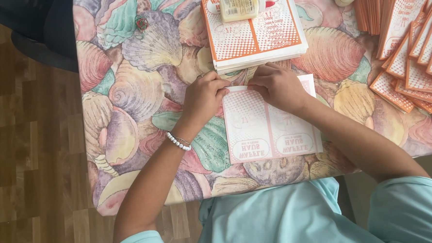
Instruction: Folding flat paper bags along pre-scored lines and stacking them on a table.
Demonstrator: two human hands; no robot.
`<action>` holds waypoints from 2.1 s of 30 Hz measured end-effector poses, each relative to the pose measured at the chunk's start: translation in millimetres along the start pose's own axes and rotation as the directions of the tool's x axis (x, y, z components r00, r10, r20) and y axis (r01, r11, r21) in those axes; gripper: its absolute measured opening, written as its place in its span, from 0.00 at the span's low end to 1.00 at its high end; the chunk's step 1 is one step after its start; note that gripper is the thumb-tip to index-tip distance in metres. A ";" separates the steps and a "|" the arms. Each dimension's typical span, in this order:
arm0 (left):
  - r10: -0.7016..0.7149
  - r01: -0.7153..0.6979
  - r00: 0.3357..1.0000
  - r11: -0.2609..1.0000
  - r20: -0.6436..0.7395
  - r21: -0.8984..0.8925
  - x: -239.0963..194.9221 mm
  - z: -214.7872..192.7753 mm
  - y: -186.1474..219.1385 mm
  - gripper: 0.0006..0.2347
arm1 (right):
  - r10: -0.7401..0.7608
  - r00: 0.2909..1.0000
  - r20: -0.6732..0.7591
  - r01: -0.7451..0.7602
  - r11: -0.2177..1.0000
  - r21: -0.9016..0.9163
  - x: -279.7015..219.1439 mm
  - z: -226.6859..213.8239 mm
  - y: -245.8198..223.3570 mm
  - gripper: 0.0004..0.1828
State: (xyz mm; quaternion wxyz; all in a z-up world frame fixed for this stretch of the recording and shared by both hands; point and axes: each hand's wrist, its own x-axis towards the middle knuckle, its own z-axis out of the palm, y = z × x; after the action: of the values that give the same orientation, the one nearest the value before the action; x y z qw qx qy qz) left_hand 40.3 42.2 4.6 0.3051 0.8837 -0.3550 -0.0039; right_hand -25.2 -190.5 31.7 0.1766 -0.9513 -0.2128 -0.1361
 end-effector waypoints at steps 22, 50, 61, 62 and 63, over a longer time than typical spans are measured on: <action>0.242 -0.241 0.970 0.970 -0.035 0.045 2.0 -9.8 -11.4 0.02 | -0.070 0.985 0.155 0.075 0.997 -0.024 2.9 -25.2 7.0 0.04; 0.553 -0.564 0.819 0.729 0.152 0.388 -2.6 -18.9 14.9 0.06 | -0.295 0.877 0.380 0.442 0.806 -0.394 -0.6 -46.9 -19.8 0.04; 0.527 -0.517 0.842 0.731 0.114 0.444 -3.0 -26.6 31.0 0.07 | -0.211 0.907 0.363 0.358 0.842 -0.403 -3.0 -48.1 -32.7 0.13; 0.527 -0.520 0.841 0.731 0.119 0.442 -3.3 -22.5 27.0 0.06 | -0.203 0.908 0.367 0.353 0.844 -0.404 -2.2 -47.3 -33.3 0.14; 0.528 -0.524 0.840 0.730 0.125 0.439 -3.1 -18.2 22.9 0.06 | -0.194 0.908 0.371 0.347 0.846 -0.405 -1.4 -46.4 -33.5 0.15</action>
State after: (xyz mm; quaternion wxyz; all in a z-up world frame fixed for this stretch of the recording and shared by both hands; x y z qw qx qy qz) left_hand 27.7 41.1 31.2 0.0790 0.7930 -0.5797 0.1697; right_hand -50.1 -180.9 82.3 -0.1126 -0.9346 -0.3333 -0.0528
